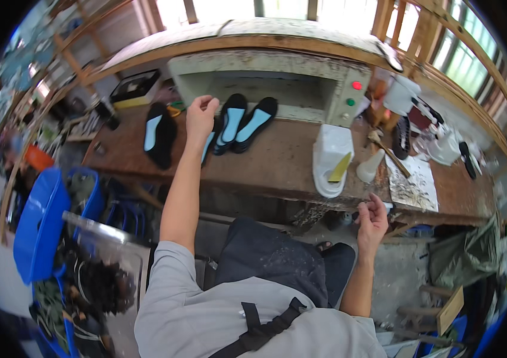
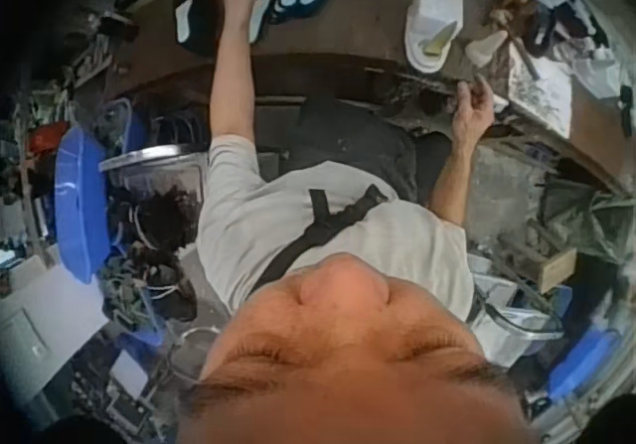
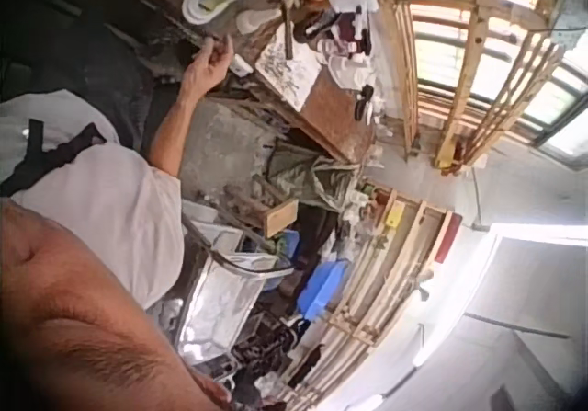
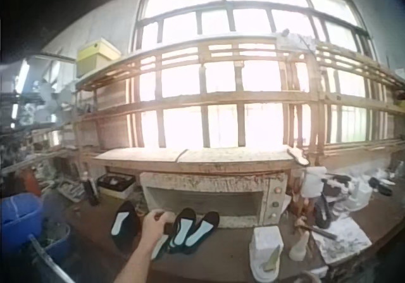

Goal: Applying glue to the edges and surface of shoe insoles and soles using a brush.

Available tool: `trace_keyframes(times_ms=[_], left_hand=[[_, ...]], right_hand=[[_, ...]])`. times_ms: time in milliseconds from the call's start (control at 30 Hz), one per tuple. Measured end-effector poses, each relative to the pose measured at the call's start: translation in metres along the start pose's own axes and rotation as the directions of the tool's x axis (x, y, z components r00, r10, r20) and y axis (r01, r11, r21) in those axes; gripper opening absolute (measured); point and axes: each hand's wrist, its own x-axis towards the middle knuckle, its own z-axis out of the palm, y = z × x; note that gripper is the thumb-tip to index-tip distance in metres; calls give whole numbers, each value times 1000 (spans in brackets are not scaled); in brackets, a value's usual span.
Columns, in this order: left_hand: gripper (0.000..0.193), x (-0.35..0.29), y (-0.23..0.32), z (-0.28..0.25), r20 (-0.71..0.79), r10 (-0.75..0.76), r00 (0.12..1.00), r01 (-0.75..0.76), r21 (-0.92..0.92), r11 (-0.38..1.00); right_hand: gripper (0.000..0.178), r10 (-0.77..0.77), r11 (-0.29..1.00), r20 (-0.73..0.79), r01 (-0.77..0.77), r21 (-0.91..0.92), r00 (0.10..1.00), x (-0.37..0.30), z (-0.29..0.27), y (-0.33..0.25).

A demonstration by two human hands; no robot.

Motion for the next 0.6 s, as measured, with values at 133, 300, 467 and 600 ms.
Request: trace_keyframes(times_ms=[133,300,467,600], left_hand=[[25,-37,-63,-46,32,-223,974,225,-75,972],[31,-68,-93,-25,-10,-233,973,229,213,950],[30,-77,-63,24,117,-163,980,120,307,944],[27,-55,-74,56,280,-68,958,-44,375,926]], right_hand=[[27,23,995,71,-30,92,997,-17,8,12],[19,151,987,35,-153,50,988,-28,-2,29],[20,245,967,73,-249,49,967,-28,-14,45],[23,241,970,119,-241,-20,963,-9,-4,56]])
